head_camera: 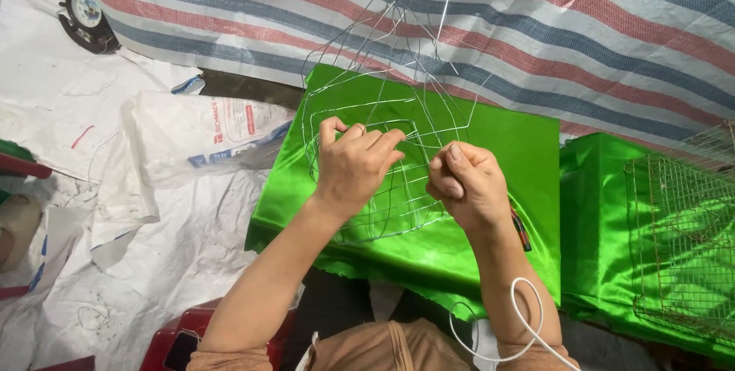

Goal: Using pliers to bend and secure wire connections while assembling a wire cage structure.

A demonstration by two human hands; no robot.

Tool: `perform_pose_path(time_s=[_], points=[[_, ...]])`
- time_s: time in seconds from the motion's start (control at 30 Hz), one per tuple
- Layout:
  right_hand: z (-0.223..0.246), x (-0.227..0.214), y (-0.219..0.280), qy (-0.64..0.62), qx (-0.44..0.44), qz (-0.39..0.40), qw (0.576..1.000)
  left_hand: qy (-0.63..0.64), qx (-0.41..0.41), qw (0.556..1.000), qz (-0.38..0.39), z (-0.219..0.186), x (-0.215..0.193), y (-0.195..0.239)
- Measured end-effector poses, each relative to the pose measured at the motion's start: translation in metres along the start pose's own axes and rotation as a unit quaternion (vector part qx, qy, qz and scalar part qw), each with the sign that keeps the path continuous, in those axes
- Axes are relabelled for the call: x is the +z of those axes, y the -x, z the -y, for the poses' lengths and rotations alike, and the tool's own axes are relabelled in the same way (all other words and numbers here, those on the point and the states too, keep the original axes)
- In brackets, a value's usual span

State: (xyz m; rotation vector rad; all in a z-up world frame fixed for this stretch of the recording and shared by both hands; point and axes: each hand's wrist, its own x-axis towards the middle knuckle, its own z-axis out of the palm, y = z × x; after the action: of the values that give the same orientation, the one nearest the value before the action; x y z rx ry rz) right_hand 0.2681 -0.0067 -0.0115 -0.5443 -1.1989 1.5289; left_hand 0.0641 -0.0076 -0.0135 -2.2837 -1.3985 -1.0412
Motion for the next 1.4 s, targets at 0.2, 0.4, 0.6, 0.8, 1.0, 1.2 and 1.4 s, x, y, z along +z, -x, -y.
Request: perform_pose_path(time_s=[0.2, 0.4, 0.6, 0.8, 1.0, 1.2, 1.4], points=[[0.013, -0.001, 0.014, 0.346, -0.072, -0.065, 0.933, -0.002, 0.002, 0.999, -0.036, -0.009, 0.011, 0.003], [0.013, 0.004, 0.036, 0.320, 0.053, 0.084, 0.942, -0.010, -0.014, 0.999, -0.035, -0.009, 0.009, 0.004], [0.005, 0.025, 0.029, 0.116, 0.151, 0.165, 0.968, -0.018, -0.055, 0.998, -0.023, -0.018, 0.005, 0.007], [-0.005, 0.026, 0.030, 0.247, 0.095, 0.102, 0.959, -0.013, -0.091, 0.996, -0.018, -0.012, 0.005, 0.009], [-0.016, -0.050, 0.018, 0.402, -0.162, 0.067, 0.899, 0.077, -0.080, 0.994, 0.009, -0.004, 0.009, 0.013], [0.015, 0.001, -0.019, 0.508, -0.388, 0.139, 0.757, 0.127, -0.023, 0.989, -0.068, -0.001, 0.011, 0.016], [0.008, 0.010, -0.034, 0.528, -0.494, 0.120, 0.680, 0.053, 0.030, 0.976, -0.210, 0.027, 0.012, 0.037]])
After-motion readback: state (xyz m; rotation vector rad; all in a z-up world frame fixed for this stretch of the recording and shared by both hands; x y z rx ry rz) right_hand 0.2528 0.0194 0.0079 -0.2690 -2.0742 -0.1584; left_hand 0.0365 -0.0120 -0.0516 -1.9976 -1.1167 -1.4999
